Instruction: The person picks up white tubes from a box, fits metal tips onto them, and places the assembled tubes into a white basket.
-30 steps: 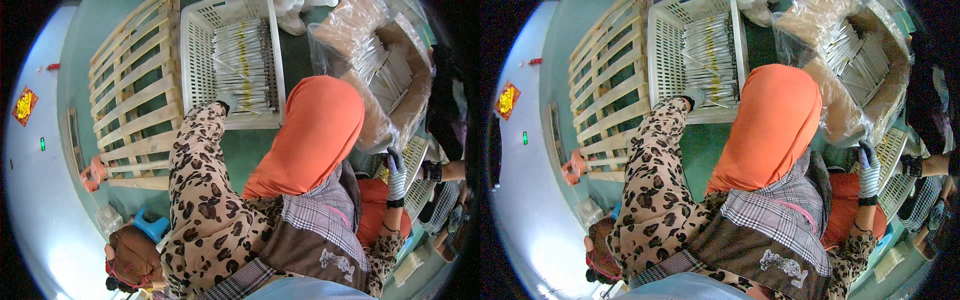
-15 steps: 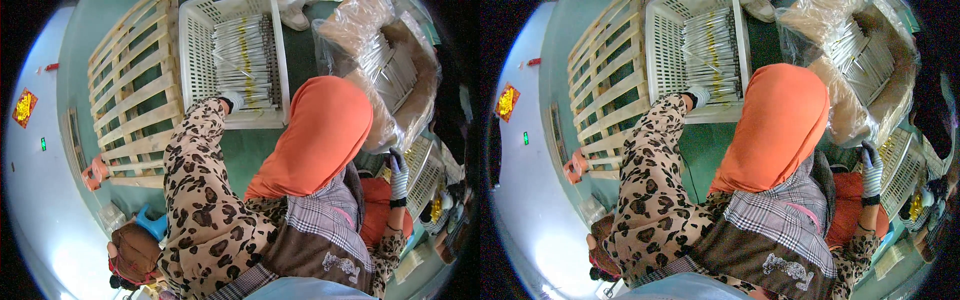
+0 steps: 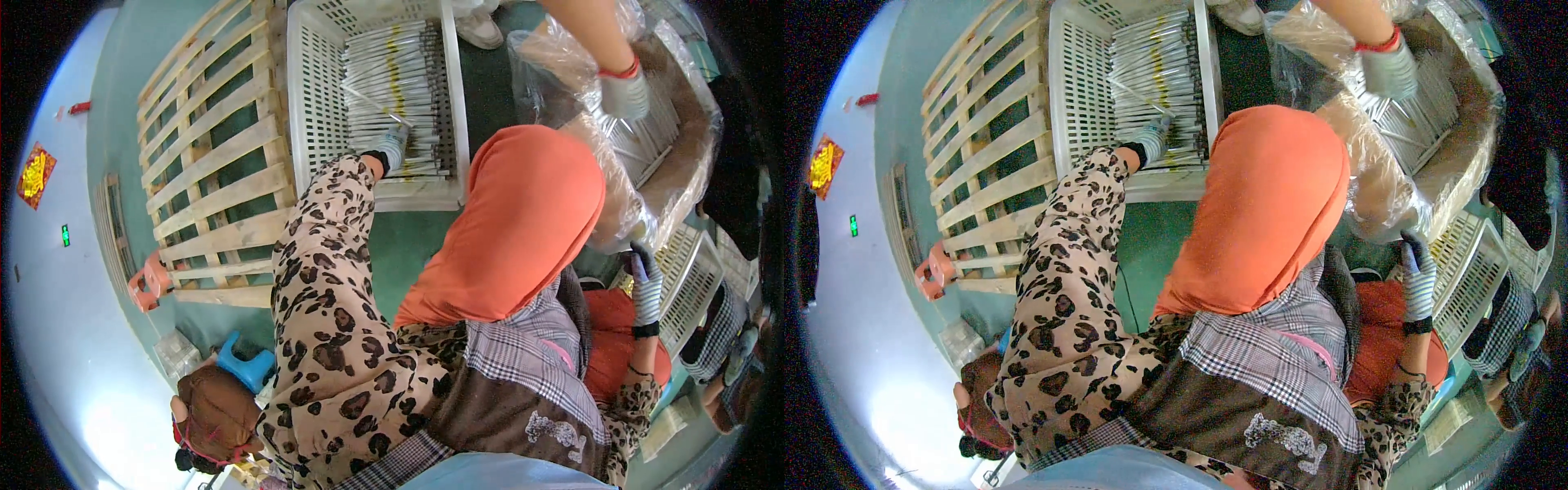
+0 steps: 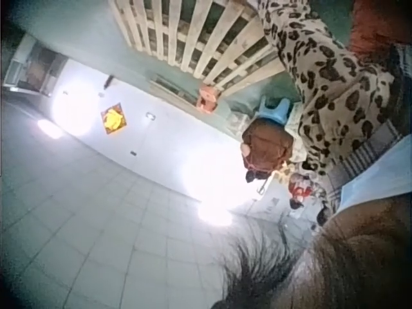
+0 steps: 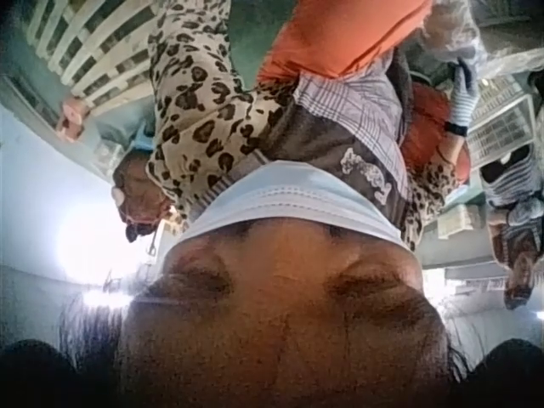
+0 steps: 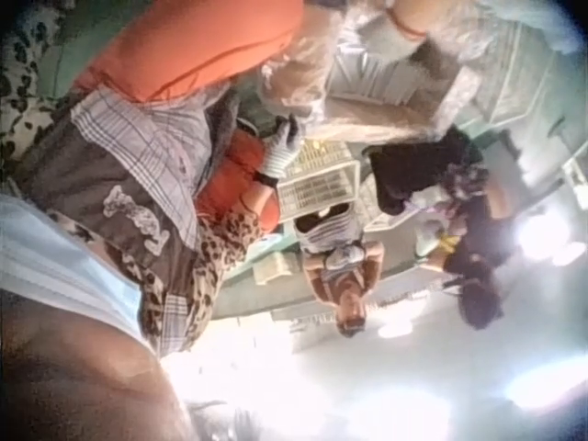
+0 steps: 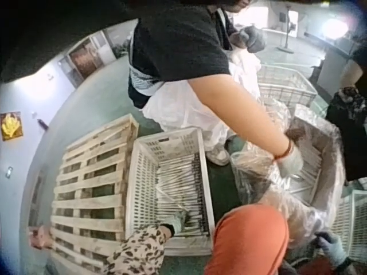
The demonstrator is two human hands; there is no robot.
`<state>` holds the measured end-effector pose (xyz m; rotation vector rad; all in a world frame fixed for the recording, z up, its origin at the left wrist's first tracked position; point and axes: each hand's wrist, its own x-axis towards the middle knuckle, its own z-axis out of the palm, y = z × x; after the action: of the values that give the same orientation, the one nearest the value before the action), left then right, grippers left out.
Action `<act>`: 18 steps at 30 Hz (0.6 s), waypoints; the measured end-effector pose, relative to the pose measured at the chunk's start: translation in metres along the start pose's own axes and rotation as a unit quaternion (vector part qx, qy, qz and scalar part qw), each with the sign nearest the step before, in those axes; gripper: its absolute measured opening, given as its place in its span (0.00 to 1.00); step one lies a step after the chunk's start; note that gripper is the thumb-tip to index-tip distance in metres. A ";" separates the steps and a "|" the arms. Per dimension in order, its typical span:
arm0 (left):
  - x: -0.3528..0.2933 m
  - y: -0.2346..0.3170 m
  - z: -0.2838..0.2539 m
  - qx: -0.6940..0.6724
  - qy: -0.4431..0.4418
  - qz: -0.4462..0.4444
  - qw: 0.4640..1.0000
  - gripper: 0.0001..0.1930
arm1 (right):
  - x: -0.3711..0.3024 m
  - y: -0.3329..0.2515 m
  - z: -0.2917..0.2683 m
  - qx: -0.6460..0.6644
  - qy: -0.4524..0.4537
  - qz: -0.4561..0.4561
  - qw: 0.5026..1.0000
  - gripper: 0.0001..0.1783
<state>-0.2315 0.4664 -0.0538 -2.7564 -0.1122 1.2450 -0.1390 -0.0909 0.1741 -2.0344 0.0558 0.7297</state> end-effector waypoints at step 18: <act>0.018 -0.086 0.048 -0.258 0.226 -0.187 0.921 0.22 | 0.000 -0.015 0.030 0.018 -0.015 -0.018 1.000 0.14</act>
<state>-0.2574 0.5572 -0.0868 -3.1417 -0.9940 0.5115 -0.1485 -0.0594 0.1742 -1.9845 0.0139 0.7313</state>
